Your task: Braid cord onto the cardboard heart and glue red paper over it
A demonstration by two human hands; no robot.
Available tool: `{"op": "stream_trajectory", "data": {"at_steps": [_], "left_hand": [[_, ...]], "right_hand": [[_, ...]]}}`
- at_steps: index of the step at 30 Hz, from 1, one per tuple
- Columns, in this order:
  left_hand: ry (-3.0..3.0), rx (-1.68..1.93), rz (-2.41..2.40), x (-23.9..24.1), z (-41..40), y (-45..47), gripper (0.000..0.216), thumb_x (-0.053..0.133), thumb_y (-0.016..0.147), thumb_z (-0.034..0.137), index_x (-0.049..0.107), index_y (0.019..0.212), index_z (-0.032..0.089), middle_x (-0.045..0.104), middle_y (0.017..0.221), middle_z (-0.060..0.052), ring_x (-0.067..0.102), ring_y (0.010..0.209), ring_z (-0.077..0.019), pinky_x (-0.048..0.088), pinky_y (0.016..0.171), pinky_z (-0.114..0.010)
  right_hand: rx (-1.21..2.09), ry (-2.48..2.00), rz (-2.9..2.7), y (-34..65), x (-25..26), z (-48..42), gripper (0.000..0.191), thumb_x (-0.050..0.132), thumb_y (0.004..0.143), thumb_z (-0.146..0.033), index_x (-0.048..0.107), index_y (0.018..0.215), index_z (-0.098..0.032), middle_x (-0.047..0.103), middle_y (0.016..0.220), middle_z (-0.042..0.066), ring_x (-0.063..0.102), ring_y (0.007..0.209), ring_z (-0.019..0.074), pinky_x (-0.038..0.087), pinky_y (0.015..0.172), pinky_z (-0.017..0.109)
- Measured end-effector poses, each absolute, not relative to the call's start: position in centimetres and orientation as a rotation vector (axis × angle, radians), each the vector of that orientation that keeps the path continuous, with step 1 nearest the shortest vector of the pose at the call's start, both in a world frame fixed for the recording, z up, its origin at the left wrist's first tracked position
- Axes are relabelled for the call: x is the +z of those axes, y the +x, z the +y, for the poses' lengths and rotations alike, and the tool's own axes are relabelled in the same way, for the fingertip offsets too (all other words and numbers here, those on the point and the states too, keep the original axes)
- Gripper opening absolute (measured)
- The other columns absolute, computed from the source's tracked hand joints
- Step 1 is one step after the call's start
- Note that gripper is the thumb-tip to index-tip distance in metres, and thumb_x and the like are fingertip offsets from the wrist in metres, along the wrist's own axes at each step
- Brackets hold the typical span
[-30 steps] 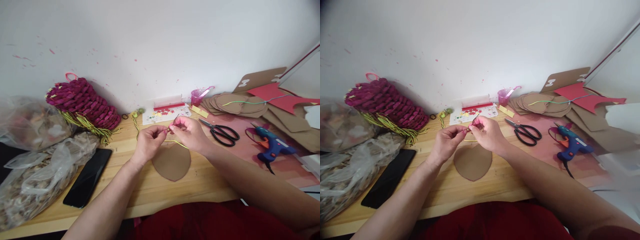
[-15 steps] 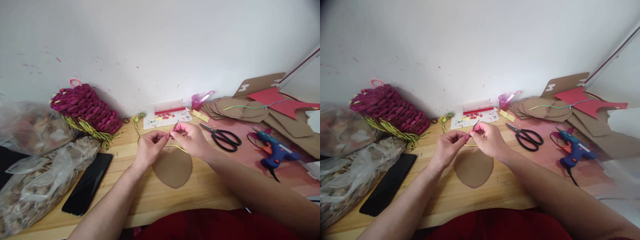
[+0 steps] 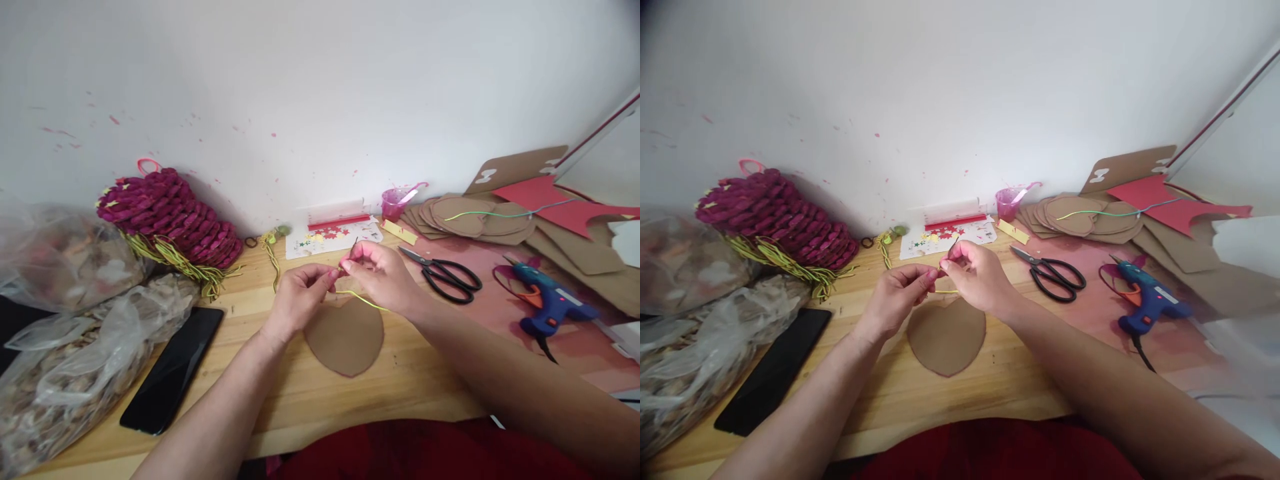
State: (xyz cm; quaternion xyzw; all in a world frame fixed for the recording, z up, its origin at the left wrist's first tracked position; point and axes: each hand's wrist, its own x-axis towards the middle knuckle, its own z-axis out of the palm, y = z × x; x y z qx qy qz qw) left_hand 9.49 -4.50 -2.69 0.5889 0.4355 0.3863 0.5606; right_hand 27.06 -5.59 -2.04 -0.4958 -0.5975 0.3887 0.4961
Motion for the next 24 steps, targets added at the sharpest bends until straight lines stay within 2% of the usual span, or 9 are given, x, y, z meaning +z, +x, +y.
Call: {"op": "stream_trajectory", "data": {"at_steps": [3,6,10,17,24], "left_hand": [[1.206,0.734,0.931,-2.6,-4.5,9.4,0.034,0.078,0.077,0.046,0.076,0.087,0.013,0.068,0.067,-0.002,0.054,0.051,-0.006,0.036,0.046,-0.016],[1.062,0.611,0.882,-2.5,-4.5,9.4,0.034,0.082,0.073,0.044,0.074,0.085,0.014,0.073,0.075,-0.006,0.067,0.06,-0.0111,0.041,0.046,-0.015],[1.002,0.53,0.912,-2.5,-4.5,9.3,0.032,0.085,0.071,0.041,0.074,0.085,0.014,0.077,0.083,-0.009,0.074,0.07,-0.0168,0.051,0.05,-0.016],[1.015,0.483,0.946,-2.7,-4.3,9.3,0.03,0.083,0.074,0.037,0.075,0.089,0.012,0.078,0.089,-0.013,0.076,0.075,-0.0189,0.056,0.055,-0.019],[1.062,0.437,0.926,-2.4,-4.2,8.8,0.037,0.085,0.069,0.045,0.075,0.085,0.013,0.078,0.084,-0.011,0.074,0.073,-0.018,0.054,0.055,-0.019]], "right_hand": [[1.2,-1.124,-1.276,27.4,-1.7,-5.4,0.02,0.069,0.08,-0.033,0.054,0.075,-0.02,0.065,0.072,0.001,0.058,0.064,0.0141,0.041,0.053,0.026],[1.379,-1.053,-1.143,27.8,-1.5,-5.1,0.023,0.075,0.076,-0.032,0.056,0.073,-0.019,0.065,0.07,0.001,0.058,0.061,0.0125,0.039,0.051,0.025],[1.525,-0.999,-1.042,28.1,-1.6,-4.9,0.026,0.079,0.073,-0.031,0.057,0.073,-0.018,0.07,0.083,0.003,0.06,0.061,0.0103,0.038,0.049,0.023],[1.525,-0.945,-0.97,28.6,-1.9,-4.3,0.024,0.079,0.073,-0.027,0.057,0.076,-0.018,0.071,0.084,0.003,0.063,0.066,0.0104,0.042,0.054,0.022],[1.467,-0.938,-0.987,28.8,-1.9,-4.2,0.03,0.082,0.07,-0.032,0.056,0.076,-0.019,0.071,0.082,0.002,0.064,0.065,0.0112,0.044,0.054,0.023]]}}
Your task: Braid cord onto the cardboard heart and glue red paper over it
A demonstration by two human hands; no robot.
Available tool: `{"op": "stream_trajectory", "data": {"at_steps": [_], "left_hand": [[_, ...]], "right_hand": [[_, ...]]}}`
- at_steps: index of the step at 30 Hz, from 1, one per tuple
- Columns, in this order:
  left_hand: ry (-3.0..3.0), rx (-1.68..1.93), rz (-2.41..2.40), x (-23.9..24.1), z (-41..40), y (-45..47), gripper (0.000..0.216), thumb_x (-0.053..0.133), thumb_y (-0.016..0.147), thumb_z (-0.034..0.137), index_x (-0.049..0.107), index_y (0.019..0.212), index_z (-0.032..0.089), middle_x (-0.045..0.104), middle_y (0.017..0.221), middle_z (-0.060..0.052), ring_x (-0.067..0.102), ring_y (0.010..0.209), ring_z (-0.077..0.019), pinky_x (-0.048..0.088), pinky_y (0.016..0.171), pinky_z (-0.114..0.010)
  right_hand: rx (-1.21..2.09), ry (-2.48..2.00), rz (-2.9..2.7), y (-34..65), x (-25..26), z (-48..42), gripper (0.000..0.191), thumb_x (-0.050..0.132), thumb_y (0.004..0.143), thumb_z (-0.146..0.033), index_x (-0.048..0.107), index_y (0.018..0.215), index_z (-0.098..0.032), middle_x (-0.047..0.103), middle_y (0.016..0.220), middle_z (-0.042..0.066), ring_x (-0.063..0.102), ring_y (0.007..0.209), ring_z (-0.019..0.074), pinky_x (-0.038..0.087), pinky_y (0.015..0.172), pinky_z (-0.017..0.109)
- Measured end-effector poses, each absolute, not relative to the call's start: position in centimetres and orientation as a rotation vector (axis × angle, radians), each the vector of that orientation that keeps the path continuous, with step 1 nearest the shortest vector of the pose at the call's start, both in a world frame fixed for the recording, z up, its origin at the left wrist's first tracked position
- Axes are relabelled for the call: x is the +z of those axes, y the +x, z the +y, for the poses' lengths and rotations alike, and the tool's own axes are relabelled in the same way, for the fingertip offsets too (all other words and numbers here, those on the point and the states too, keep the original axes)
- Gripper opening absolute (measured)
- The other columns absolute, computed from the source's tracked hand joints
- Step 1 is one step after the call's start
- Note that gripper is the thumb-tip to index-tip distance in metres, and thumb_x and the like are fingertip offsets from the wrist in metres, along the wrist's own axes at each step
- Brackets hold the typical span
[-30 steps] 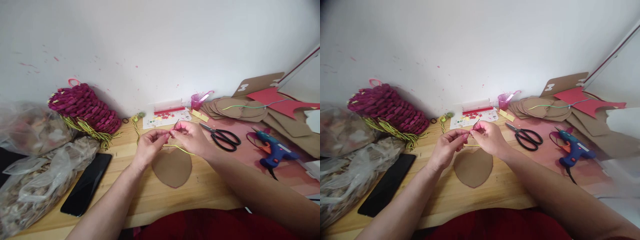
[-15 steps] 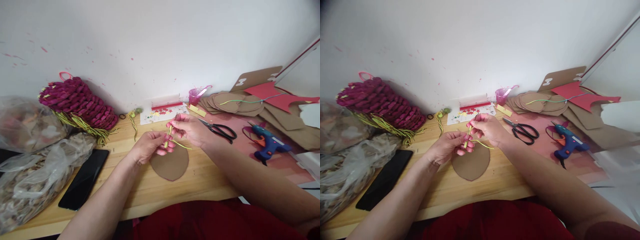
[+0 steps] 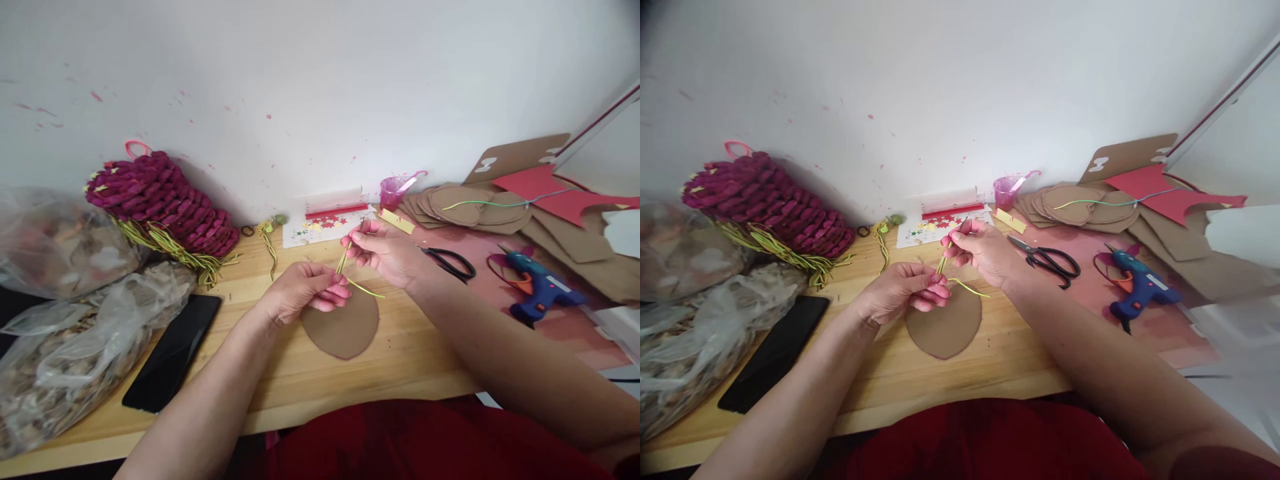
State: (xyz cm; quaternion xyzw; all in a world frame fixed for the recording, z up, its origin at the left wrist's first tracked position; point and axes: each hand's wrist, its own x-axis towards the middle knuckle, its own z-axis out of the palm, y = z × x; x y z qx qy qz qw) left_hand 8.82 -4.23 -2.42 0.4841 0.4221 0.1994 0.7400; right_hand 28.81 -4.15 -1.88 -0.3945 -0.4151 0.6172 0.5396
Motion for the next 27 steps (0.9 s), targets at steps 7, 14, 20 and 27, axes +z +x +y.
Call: {"op": "stream_trajectory", "data": {"at_steps": [7,14,20,27], "left_hand": [[1.299,0.71,1.048,-1.8,-3.9,8.5,0.046,0.087,0.067,0.042,0.075,0.102,0.014,0.075,0.107,-0.012,0.069,0.089,-0.019,0.052,0.062,-0.021],[1.091,1.122,0.831,-2.1,-3.6,8.7,0.032,0.081,0.076,0.039,0.077,0.098,0.016,0.074,0.114,-0.014,0.071,0.102,-0.0246,0.041,0.045,-0.014],[0.867,0.974,0.763,-2.3,-4.2,9.5,0.031,0.077,0.082,0.036,0.076,0.104,0.015,0.075,0.113,-0.012,0.074,0.089,-0.0184,0.047,0.043,-0.012],[0.705,0.924,0.795,-2.9,-4.3,10.3,0.03,0.069,0.089,0.037,0.074,0.083,0.008,0.076,0.079,-0.011,0.071,0.063,-0.0141,0.053,0.045,-0.016]], "right_hand": [[1.322,-0.969,-1.228,28.8,-0.9,-4.7,0.033,0.077,0.078,-0.044,0.054,0.08,-0.02,0.069,0.084,0.003,0.066,0.067,0.0146,0.044,0.053,0.025],[1.142,-1.01,-1.513,28.1,-0.7,-5.5,0.023,0.072,0.082,-0.037,0.06,0.074,-0.019,0.065,0.083,0.002,0.057,0.073,0.014,0.042,0.063,0.028],[1.016,-1.044,-1.544,27.6,-1.5,-5.5,0.021,0.073,0.082,-0.037,0.063,0.073,-0.02,0.064,0.09,0.003,0.06,0.087,0.0186,0.047,0.076,0.032],[1.255,-0.967,-1.435,27.1,-2.1,-5.7,0.024,0.077,0.079,-0.038,0.063,0.078,-0.019,0.062,0.085,0.002,0.061,0.077,0.0161,0.05,0.07,0.031]]}}
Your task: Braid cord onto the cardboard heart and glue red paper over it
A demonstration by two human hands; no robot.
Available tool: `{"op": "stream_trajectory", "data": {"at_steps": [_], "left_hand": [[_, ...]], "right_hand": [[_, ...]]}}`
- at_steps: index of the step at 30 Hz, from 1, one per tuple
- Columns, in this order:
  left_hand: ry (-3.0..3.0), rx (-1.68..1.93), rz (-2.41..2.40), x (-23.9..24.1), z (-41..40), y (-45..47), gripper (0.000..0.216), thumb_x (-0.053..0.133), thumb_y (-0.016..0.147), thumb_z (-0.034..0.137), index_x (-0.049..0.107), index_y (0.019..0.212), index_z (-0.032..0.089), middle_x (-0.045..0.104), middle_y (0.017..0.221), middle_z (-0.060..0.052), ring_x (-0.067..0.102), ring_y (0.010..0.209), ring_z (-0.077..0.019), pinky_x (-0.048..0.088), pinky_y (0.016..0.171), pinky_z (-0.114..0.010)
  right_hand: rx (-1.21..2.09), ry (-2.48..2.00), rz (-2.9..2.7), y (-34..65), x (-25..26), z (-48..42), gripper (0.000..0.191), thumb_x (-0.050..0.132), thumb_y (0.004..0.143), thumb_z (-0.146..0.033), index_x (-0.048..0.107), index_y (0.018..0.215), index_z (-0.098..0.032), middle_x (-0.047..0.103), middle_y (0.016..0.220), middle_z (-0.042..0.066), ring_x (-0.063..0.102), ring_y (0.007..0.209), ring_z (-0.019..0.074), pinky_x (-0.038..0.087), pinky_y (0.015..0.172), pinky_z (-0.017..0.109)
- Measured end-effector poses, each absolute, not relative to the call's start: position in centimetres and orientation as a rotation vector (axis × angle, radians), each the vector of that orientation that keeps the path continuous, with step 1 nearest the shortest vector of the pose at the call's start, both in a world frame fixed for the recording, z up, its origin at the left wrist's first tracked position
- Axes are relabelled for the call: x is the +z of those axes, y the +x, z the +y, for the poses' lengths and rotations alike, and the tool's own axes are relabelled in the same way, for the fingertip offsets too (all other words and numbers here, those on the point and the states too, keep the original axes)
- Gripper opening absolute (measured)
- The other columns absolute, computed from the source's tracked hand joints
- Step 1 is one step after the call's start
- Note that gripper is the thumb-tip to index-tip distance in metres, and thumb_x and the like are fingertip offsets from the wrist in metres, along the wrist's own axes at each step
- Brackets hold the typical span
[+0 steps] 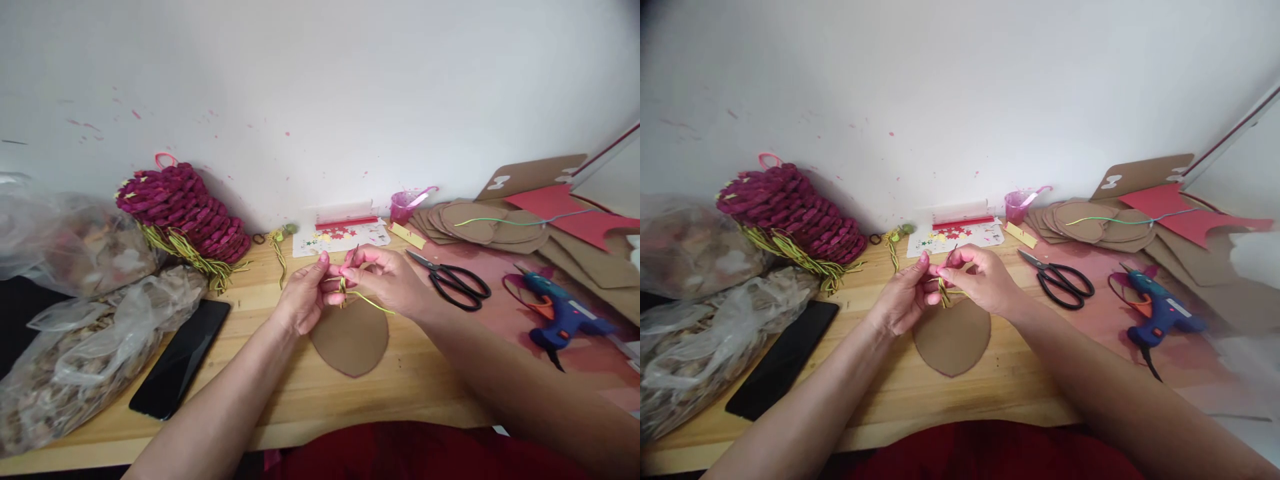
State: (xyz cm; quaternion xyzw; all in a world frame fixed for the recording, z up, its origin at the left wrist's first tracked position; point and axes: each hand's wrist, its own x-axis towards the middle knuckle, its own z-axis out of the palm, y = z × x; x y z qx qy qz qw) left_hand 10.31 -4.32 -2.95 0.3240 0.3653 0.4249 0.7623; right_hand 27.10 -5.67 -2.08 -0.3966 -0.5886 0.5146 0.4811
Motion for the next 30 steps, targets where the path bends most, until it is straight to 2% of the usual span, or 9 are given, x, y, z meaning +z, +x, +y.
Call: {"op": "stream_trajectory", "data": {"at_steps": [2,4,7,10,12,14,17,23,30], "left_hand": [[0.691,0.929,0.785,-2.8,-4.5,10.4,0.016,0.075,0.084,0.023,0.075,0.094,0.01,0.077,0.085,-0.009,0.07,0.061,-0.0118,0.054,0.046,-0.016],[0.69,0.94,0.769,-2.6,-4.6,10.5,0.033,0.078,0.078,0.012,0.074,0.11,0.016,0.078,0.097,-0.007,0.07,0.063,-0.0113,0.055,0.047,-0.016],[0.709,0.982,0.795,-2.6,-4.5,10.5,0.032,0.08,0.078,0.022,0.074,0.109,0.014,0.077,0.095,-0.009,0.071,0.066,-0.0129,0.051,0.043,-0.016],[0.723,1.056,0.914,-2.8,-4.2,10.3,0.034,0.08,0.078,0.043,0.076,0.084,0.01,0.076,0.082,-0.01,0.07,0.064,-0.0128,0.04,0.037,-0.012],[0.74,1.082,0.964,-2.9,-4.1,10.2,0.039,0.081,0.074,0.048,0.074,0.076,0.01,0.076,0.081,-0.011,0.069,0.063,-0.0119,0.034,0.035,-0.011],[0.763,1.092,0.925,-2.9,-4.1,10.1,0.034,0.086,0.07,0.04,0.077,0.088,0.012,0.077,0.091,-0.01,0.07,0.069,-0.0122,0.034,0.037,-0.011],[0.769,1.088,0.84,-2.8,-4.4,10.2,0.048,0.091,0.063,0.026,0.075,0.109,0.019,0.077,0.106,-0.007,0.072,0.079,-0.0131,0.04,0.042,-0.012],[0.747,1.082,0.872,-2.9,-4.3,10.5,0.043,0.09,0.06,0.047,0.076,0.08,0.012,0.076,0.079,-0.007,0.065,0.063,-0.01,0.038,0.04,-0.014],[0.762,1.018,0.8,-3.3,-4.3,10.5,0.046,0.087,0.064,0.052,0.076,0.078,0.009,0.069,0.066,-0.004,0.057,0.054,-0.0069,0.039,0.042,-0.014]], "right_hand": [[1.261,-0.973,-1.421,27.0,-2.0,-5.7,0.024,0.077,0.078,-0.038,0.064,0.078,-0.018,0.062,0.084,0.002,0.061,0.077,0.016,0.051,0.072,0.032],[1.264,-0.985,-1.415,26.9,-2.0,-5.6,0.023,0.076,0.079,-0.038,0.064,0.078,-0.018,0.062,0.084,0.001,0.061,0.076,0.0156,0.052,0.072,0.032],[1.257,-0.984,-1.417,27.0,-2.2,-5.5,0.023,0.075,0.081,-0.038,0.064,0.078,-0.018,0.064,0.085,0.002,0.062,0.08,0.0166,0.051,0.076,0.033],[1.208,-0.994,-1.457,27.1,-2.6,-5.5,0.022,0.074,0.082,-0.038,0.064,0.079,-0.019,0.067,0.092,0.003,0.062,0.088,0.0182,0.048,0.082,0.033],[1.185,-1.0,-1.482,27.2,-2.8,-5.4,0.022,0.075,0.082,-0.038,0.065,0.078,-0.019,0.067,0.099,0.005,0.062,0.092,0.0189,0.048,0.081,0.033],[1.176,-1.001,-1.488,27.3,-2.9,-5.4,0.022,0.075,0.081,-0.038,0.065,0.078,-0.018,0.065,0.107,0.006,0.061,0.096,0.0199,0.049,0.079,0.032],[1.186,-1.007,-1.481,27.2,-2.8,-5.5,0.024,0.075,0.081,-0.04,0.065,0.078,-0.019,0.065,0.109,0.007,0.062,0.095,0.0203,0.05,0.076,0.032],[1.249,-0.992,-1.469,26.9,-3.1,-5.5,0.027,0.075,0.081,-0.043,0.065,0.08,-0.019,0.067,0.109,0.008,0.064,0.097,0.0214,0.052,0.078,0.034],[1.308,-0.944,-1.442,26.6,-3.1,-5.7,0.026,0.076,0.081,-0.04,0.065,0.079,-0.018,0.068,0.102,0.008,0.064,0.096,0.0213,0.053,0.084,0.037]]}}
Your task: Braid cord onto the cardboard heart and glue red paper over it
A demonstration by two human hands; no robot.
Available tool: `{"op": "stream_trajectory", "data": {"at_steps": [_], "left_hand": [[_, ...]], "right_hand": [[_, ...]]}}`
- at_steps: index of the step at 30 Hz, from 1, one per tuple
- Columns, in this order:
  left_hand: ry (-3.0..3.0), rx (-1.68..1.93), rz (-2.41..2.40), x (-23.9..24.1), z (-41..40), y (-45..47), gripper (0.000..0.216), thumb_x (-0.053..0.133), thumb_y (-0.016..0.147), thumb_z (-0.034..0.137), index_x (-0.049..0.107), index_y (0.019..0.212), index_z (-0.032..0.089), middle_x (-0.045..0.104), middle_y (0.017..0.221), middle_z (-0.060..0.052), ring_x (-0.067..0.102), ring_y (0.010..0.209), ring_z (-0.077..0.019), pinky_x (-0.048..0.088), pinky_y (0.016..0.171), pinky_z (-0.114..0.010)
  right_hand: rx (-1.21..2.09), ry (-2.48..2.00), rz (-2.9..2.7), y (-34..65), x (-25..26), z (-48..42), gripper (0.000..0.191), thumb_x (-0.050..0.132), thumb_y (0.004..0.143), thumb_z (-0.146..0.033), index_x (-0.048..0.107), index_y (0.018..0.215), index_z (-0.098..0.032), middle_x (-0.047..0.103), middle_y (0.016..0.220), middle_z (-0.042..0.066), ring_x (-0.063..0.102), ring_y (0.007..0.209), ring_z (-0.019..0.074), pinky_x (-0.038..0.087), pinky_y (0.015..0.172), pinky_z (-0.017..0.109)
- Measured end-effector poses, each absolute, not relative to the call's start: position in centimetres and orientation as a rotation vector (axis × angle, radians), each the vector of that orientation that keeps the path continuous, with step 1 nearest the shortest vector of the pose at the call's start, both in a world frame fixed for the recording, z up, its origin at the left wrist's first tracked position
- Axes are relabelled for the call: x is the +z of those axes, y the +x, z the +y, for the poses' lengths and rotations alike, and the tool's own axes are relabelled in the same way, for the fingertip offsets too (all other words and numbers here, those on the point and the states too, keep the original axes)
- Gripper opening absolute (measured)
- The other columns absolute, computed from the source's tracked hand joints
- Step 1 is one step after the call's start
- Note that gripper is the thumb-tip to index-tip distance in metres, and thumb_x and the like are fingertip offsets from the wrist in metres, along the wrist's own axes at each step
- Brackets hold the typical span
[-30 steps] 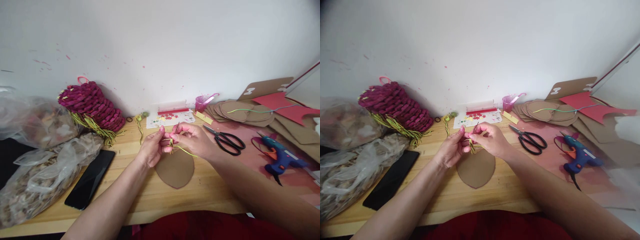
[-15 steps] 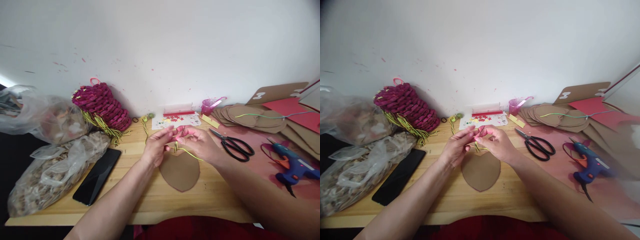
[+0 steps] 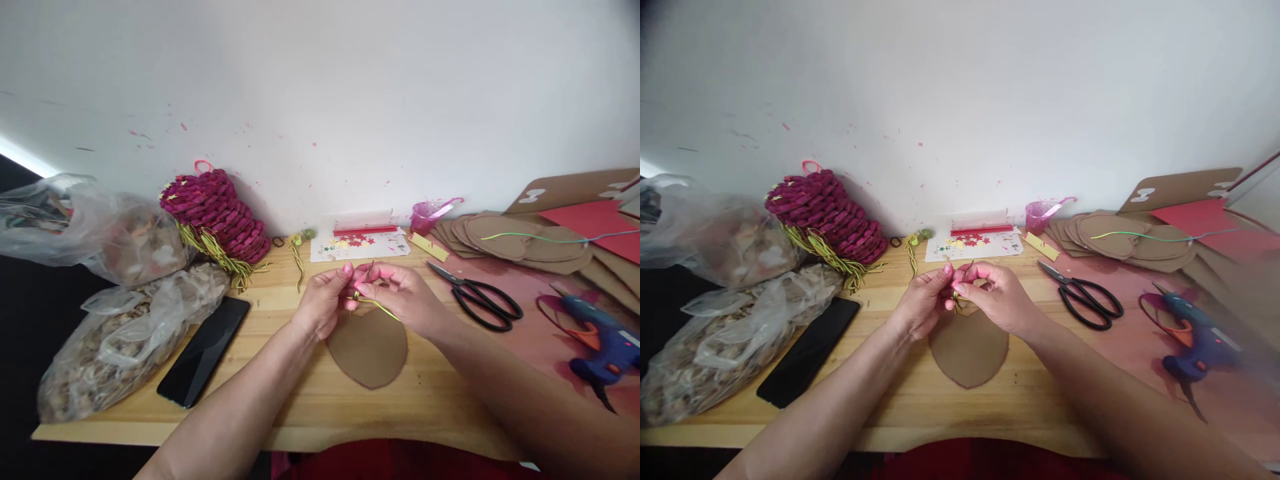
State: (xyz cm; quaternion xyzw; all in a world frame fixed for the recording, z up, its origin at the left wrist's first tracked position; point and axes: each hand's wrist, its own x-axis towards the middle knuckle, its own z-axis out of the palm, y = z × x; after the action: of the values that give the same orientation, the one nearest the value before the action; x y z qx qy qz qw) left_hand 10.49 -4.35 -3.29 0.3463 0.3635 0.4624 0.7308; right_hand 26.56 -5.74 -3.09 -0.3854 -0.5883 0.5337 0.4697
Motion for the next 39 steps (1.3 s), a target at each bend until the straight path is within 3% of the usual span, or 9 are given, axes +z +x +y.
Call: {"op": "stream_trajectory", "data": {"at_steps": [9,16,20,29,39], "left_hand": [[0.705,0.961,0.74,-2.91,-4.63,10.43,0.024,0.082,0.076,0.031,0.078,0.088,0.01,0.073,0.075,-0.006,0.066,0.063,-0.0098,0.053,0.051,-0.015],[0.71,0.929,0.808,-2.95,-4.45,10.52,0.032,0.078,0.08,0.04,0.075,0.082,0.008,0.071,0.065,-0.007,0.067,0.054,-0.0118,0.052,0.045,-0.017],[0.713,0.935,0.817,-2.87,-4.48,10.59,0.035,0.076,0.082,0.043,0.074,0.078,0.008,0.072,0.065,-0.008,0.068,0.055,-0.0123,0.05,0.043,-0.016],[0.705,0.943,0.76,-2.69,-4.62,10.46,0.019,0.077,0.08,0.025,0.078,0.089,0.009,0.076,0.078,-0.009,0.071,0.062,-0.0139,0.053,0.048,-0.017],[0.772,0.941,0.764,-3.07,-4.5,10.48,0.035,0.079,0.079,0.043,0.075,0.083,0.008,0.073,0.069,-0.008,0.069,0.058,-0.0125,0.053,0.048,-0.016]], "right_hand": [[1.407,-0.946,-1.265,26.31,-2.91,-5.83,0.025,0.081,0.075,-0.039,0.067,0.075,-0.019,0.068,0.093,0.004,0.064,0.084,0.0166,0.056,0.078,0.033],[1.411,-0.951,-1.29,26.22,-2.61,-6.07,0.023,0.081,0.078,-0.035,0.066,0.074,-0.018,0.064,0.078,0.0,0.06,0.068,0.0115,0.052,0.067,0.028],[1.436,-0.952,-1.245,26.26,-2.78,-6.1,0.023,0.082,0.076,-0.035,0.066,0.075,-0.018,0.067,0.085,0.002,0.062,0.071,0.0128,0.054,0.07,0.03],[1.431,-0.951,-1.201,26.25,-3.1,-5.78,0.025,0.084,0.075,-0.035,0.067,0.076,-0.017,0.068,0.09,0.002,0.066,0.075,0.0125,0.058,0.073,0.029],[1.466,-0.9,-1.221,26.2,-3.25,-5.87,0.022,0.081,0.078,-0.034,0.067,0.078,-0.017,0.064,0.075,0.0,0.063,0.067,0.011,0.054,0.066,0.027]]}}
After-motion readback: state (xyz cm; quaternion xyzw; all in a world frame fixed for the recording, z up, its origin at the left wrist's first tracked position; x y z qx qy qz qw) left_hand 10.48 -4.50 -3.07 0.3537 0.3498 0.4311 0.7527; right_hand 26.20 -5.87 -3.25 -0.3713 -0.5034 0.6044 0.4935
